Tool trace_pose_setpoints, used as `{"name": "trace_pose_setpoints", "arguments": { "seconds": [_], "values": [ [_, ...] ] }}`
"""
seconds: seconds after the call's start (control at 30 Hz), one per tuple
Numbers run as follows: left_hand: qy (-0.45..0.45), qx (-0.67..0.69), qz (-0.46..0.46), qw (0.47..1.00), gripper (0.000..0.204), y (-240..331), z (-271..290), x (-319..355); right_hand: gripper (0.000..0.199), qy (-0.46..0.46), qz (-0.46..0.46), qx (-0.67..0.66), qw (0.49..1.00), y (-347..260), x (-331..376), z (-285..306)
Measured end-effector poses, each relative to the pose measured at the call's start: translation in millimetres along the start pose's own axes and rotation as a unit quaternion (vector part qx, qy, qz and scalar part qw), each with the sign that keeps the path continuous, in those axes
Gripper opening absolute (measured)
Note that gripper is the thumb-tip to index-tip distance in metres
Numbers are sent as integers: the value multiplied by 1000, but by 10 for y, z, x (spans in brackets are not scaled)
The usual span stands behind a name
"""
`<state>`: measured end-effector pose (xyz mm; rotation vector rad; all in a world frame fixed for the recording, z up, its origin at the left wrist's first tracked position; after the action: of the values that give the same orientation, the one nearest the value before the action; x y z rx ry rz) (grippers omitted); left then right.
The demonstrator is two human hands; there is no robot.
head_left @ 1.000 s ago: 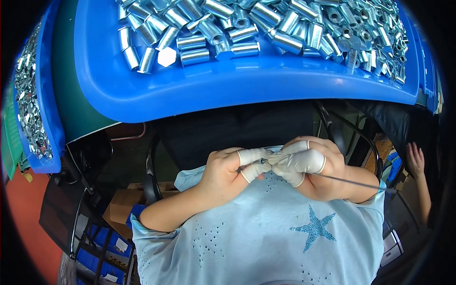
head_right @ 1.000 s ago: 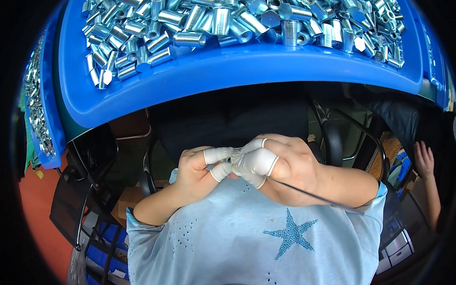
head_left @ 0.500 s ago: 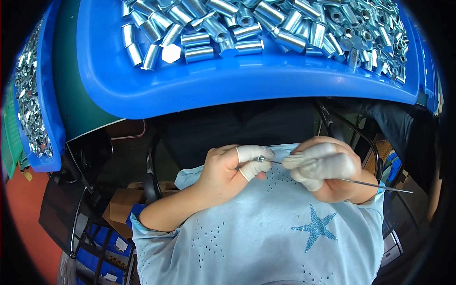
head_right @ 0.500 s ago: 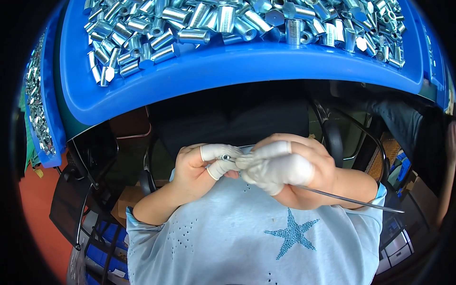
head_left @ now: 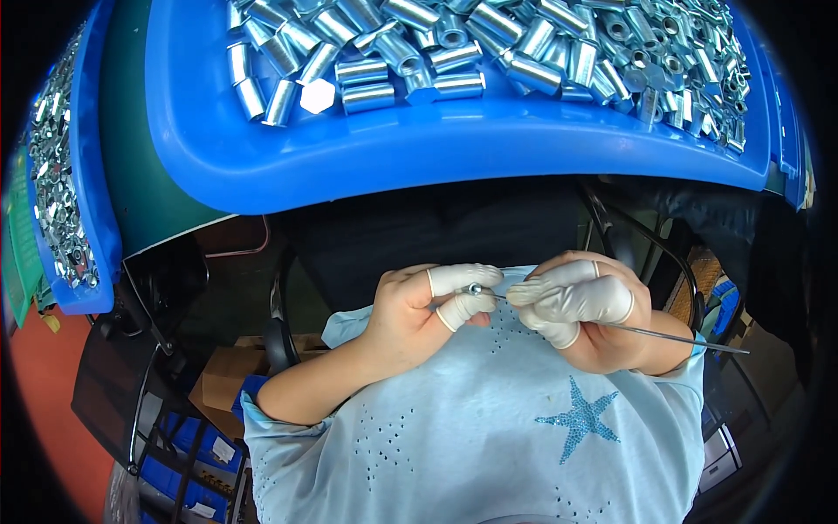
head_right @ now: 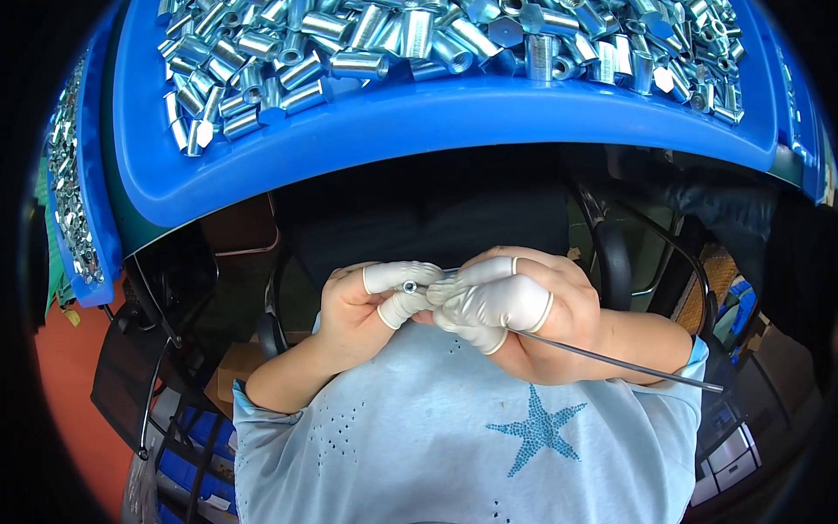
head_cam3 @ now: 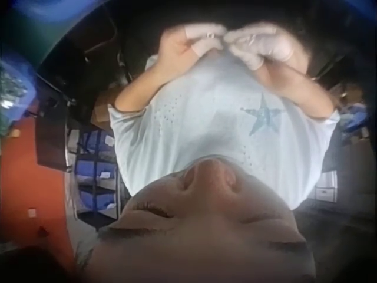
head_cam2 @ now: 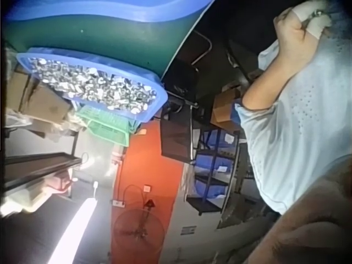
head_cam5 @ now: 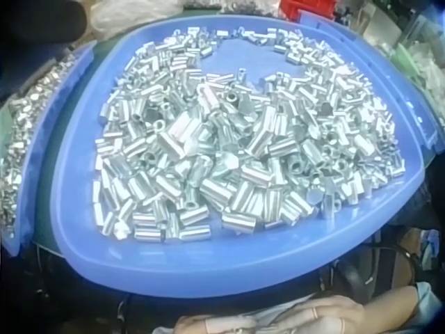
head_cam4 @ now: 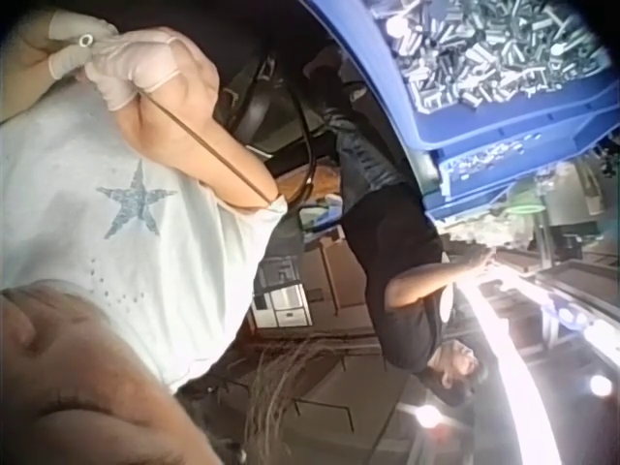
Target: Inspect and sort small cylindrical metal components into trays and plastic bags.
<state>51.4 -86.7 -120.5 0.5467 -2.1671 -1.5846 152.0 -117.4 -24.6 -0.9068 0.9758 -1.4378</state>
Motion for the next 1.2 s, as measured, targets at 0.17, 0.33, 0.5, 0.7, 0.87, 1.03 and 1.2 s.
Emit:
{"name": "trace_pose_setpoints", "arguments": {
  "seconds": [0.17,0.33,0.5,0.7,0.87,1.03,1.2],
  "values": [
    [-2,-22,-14,1000,19,21,-1,-4,20,13,2,10,1000,6,-18,-33],
    [-21,-39,-11,999,18,31,-15,0,20,10,2,25,1000,24,-26,-63],
    [-17,-37,-5,999,17,-11,-17,18,20,-3,7,40,999,11,-48,-89],
    [-20,-59,-8,998,15,-11,-6,19,19,-6,8,32,999,33,-49,-105],
    [-18,-68,-17,997,15,-11,1,24,18,3,8,47,999,7,-47,-86],
    [-21,-69,-12,997,15,-17,-9,18,18,-11,2,38,999,27,-60,-106],
    [-24,-74,4,997,16,-34,-14,21,19,-3,11,62,998,9,-44,-124]
  ]
}}
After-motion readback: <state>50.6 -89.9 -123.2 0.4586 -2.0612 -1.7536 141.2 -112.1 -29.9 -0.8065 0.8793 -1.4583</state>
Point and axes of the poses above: each hand's wrist, its own x-axis away from the middle knuckle, its own z-axis out of the back of the hand, y = z × x, the point moved 10 cm from there along -x, towards the middle knuckle, and after that the axes turned 11 degrees about -z, right-handed, at the moved point
